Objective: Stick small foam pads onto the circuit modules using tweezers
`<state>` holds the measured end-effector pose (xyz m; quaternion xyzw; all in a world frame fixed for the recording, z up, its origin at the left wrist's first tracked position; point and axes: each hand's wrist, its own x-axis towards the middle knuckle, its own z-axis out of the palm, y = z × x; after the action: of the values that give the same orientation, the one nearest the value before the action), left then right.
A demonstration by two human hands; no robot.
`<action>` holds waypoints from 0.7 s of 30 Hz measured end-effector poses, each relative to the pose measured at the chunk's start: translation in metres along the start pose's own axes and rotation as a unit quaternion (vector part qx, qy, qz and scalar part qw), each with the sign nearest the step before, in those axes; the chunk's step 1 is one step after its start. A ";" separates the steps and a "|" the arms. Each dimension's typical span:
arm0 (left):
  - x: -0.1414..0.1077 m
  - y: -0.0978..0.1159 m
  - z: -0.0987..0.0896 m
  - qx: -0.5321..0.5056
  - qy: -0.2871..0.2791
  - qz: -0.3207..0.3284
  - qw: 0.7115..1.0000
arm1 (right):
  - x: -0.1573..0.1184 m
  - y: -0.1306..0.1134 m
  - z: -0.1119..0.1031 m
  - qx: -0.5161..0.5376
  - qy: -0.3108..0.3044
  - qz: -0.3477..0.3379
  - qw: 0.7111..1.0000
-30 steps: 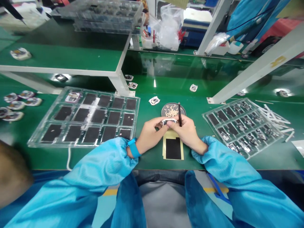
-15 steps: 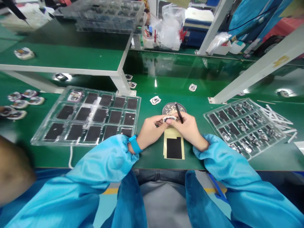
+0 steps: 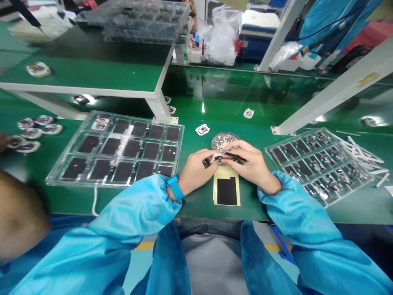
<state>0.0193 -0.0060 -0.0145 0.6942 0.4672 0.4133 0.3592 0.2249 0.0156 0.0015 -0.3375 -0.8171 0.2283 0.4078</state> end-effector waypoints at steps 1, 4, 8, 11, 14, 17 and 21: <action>0.000 0.000 0.000 -0.001 -0.001 -0.002 1.000 | 0.000 0.000 0.000 -0.006 -0.003 -0.003 1.000; 0.000 0.000 0.001 -0.004 -0.003 -0.009 1.000 | -0.001 -0.001 0.001 -0.027 -0.007 -0.006 1.000; -0.001 0.001 0.001 0.005 0.005 -0.016 1.000 | -0.004 -0.002 0.006 -0.041 -0.029 0.007 0.999; -0.001 0.001 0.002 -0.005 -0.001 -0.033 0.999 | -0.004 -0.001 0.008 -0.021 -0.047 0.026 0.998; 0.001 0.002 0.001 -0.038 -0.014 -0.082 0.996 | 0.000 0.005 0.001 0.024 -0.020 0.049 0.998; 0.002 0.002 0.000 -0.060 -0.022 -0.115 0.991 | 0.005 0.011 -0.010 0.000 0.014 0.086 0.996; 0.001 0.002 0.000 -0.048 -0.011 -0.102 0.994 | 0.006 0.011 -0.012 -0.003 0.027 0.077 0.997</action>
<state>0.0204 -0.0058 -0.0124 0.6299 0.5109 0.3885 0.4372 0.2360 0.0284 0.0043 -0.4061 -0.7783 0.2477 0.4098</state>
